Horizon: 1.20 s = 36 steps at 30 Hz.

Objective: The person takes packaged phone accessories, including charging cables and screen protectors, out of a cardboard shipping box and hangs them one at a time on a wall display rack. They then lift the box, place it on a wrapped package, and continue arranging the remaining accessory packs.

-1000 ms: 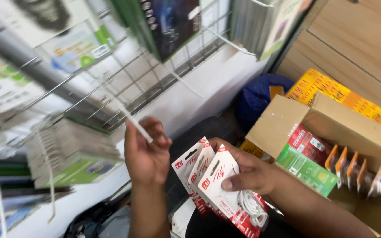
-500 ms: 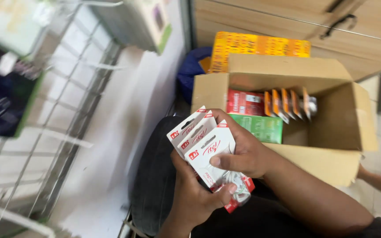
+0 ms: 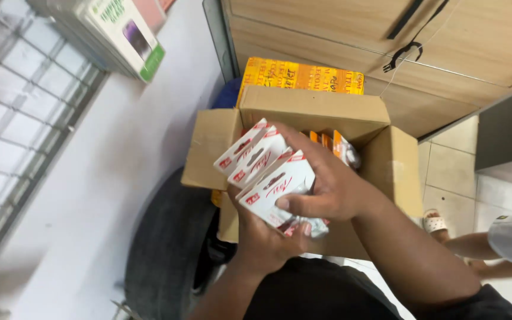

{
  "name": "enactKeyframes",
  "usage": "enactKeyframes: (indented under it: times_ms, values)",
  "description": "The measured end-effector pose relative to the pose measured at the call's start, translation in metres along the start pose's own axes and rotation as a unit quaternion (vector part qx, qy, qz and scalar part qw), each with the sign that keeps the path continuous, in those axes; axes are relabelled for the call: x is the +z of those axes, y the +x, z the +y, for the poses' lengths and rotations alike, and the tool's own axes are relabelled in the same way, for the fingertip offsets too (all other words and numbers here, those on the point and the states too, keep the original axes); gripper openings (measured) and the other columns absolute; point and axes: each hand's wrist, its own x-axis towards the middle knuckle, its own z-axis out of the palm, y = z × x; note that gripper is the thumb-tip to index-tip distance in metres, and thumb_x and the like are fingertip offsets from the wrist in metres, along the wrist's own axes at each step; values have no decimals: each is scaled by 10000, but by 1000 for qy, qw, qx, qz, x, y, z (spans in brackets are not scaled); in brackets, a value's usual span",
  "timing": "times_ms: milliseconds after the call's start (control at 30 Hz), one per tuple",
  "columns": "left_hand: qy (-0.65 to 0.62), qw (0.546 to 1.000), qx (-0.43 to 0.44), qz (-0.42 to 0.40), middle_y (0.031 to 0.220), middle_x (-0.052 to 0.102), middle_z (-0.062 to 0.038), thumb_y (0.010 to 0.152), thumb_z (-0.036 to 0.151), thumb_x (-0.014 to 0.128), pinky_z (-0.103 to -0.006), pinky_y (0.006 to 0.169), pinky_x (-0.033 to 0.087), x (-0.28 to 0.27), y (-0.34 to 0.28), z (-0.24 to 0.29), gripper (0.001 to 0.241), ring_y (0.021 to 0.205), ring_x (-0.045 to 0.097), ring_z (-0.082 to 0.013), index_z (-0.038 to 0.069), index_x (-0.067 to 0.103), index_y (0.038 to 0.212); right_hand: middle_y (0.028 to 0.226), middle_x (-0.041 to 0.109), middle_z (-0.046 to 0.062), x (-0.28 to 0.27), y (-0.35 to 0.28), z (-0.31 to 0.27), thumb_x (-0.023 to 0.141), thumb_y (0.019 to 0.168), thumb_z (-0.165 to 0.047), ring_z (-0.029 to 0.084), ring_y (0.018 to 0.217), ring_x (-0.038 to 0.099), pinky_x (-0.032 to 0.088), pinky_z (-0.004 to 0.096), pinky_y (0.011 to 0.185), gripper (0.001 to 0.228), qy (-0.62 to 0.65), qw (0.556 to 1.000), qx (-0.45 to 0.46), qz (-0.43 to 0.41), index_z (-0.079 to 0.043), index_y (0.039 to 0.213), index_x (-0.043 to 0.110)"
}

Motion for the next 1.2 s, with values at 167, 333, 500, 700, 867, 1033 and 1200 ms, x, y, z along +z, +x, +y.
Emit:
enactKeyframes:
  times_ms: [167,333,500,700,867,1033,1200]
  values:
    - [-55,996,31,68,1516,420,-211,836,205,797,-439,1146,519,80,23,-6,1101,1367,557,-297,16,-5,1567,1508,557,149,-77,-26,8,782,821,-277,222,1388,549,435,363,1171,999,-46,998,-6,-37,8,1636,280]
    - [-69,988,-58,122,1472,454,-230,790,134,832,-449,1087,537,125,33,-27,1090,1323,561,-300,-18,74,1558,1481,576,153,-118,-31,45,786,803,-284,221,1351,563,443,357,1143,973,-109,991,17,-79,-8,1615,326]
    - [-57,973,-146,169,1440,436,-194,708,127,814,-425,965,560,125,50,-38,1213,1263,548,-264,17,-64,1537,1443,587,159,-131,-19,107,774,795,-255,223,1288,573,460,351,1103,951,-16,989,75,-124,-25,1606,333]
    - [78,959,-216,166,1478,524,-179,744,158,878,-386,1108,454,106,34,-77,1376,1329,571,-271,-2,-245,1523,1489,515,142,-128,-19,178,809,828,-258,213,1371,480,391,351,1116,1039,-97,965,150,-192,-48,1614,163]
    - [131,956,-153,214,1515,459,-204,671,136,936,-428,1139,454,105,54,-77,1364,1382,519,-320,7,-92,1560,1449,565,155,-134,-2,170,718,912,-290,229,1329,511,427,372,1081,948,-29,941,192,-276,-54,1630,145]
    - [277,896,-212,276,1472,458,-225,538,180,987,-466,1152,379,125,45,-58,1320,1372,445,-382,41,140,1541,1430,591,178,-141,6,176,698,904,-381,237,1308,557,447,369,1076,968,-84,903,180,-381,-50,1605,117]
    - [371,820,-355,253,1510,369,-260,475,364,1000,-501,1161,346,148,43,-52,1274,1428,326,-445,73,321,1512,1496,481,250,-140,-6,185,721,897,-480,300,1390,494,398,402,1127,1000,-174,886,86,-422,24,1551,157]
